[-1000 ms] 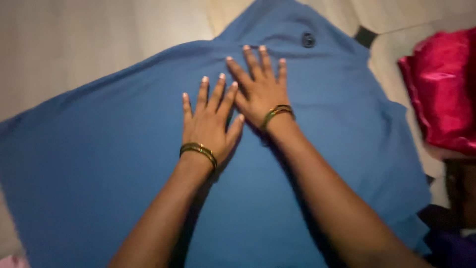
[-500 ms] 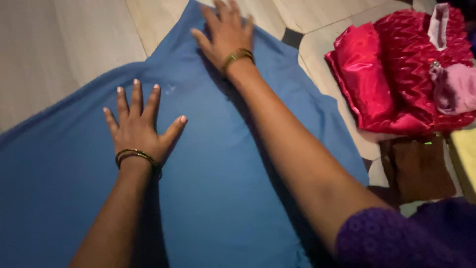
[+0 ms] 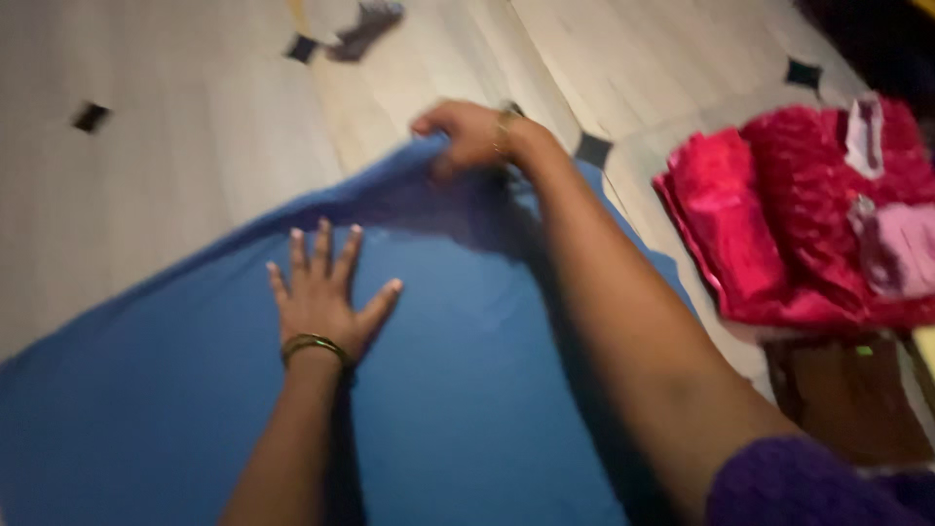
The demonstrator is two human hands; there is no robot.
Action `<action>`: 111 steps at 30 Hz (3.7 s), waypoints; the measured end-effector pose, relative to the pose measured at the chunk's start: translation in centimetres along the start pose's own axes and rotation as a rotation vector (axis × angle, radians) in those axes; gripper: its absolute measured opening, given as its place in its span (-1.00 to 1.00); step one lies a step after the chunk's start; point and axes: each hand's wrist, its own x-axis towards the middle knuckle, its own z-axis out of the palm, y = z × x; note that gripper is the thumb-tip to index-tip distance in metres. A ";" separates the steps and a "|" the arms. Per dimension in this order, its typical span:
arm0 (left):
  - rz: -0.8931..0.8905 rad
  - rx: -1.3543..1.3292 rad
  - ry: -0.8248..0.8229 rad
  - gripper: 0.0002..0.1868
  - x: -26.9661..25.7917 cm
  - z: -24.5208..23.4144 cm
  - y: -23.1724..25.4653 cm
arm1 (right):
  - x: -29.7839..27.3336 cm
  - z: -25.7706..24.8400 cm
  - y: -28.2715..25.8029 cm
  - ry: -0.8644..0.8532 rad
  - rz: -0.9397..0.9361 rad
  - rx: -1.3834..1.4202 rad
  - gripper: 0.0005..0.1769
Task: The person folds a blue shirt on the floor. They smooth the fabric, fold the sleeves and sides, then fold the shirt into a compact rectangle.
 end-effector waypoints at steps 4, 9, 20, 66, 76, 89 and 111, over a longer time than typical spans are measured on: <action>-0.069 0.011 -0.112 -0.01 0.0 -0.5 0.5 | -3.9 -1.4 -3.0 -0.116 -0.009 0.319 -0.51; -0.111 -0.033 -0.173 -0.03 -0.2 -1.8 0.7 | -3.3 -2.8 -4.9 -0.323 0.056 0.502 -0.43; -0.113 -0.063 -0.139 -0.06 -0.4 -2.5 1.0 | -4.7 6.4 -5.4 0.829 0.486 -0.111 -0.63; -0.400 -0.323 0.312 -0.34 19.1 -4.0 3.2 | -8.8 8.4 -7.4 0.372 0.778 -0.478 -0.20; -0.075 -0.025 -0.290 -0.12 4.6 1.1 6.6 | -8.9 8.1 -7.7 0.354 0.786 -0.522 -0.16; -0.016 -0.125 0.250 -0.22 2.3 1.0 -4.3 | -8.9 9.7 -2.8 0.562 0.612 -0.399 -0.30; -0.172 -0.058 -0.248 0.21 -6.8 -4.8 5.0 | -10.4 9.6 -5.7 0.236 0.423 -0.509 0.00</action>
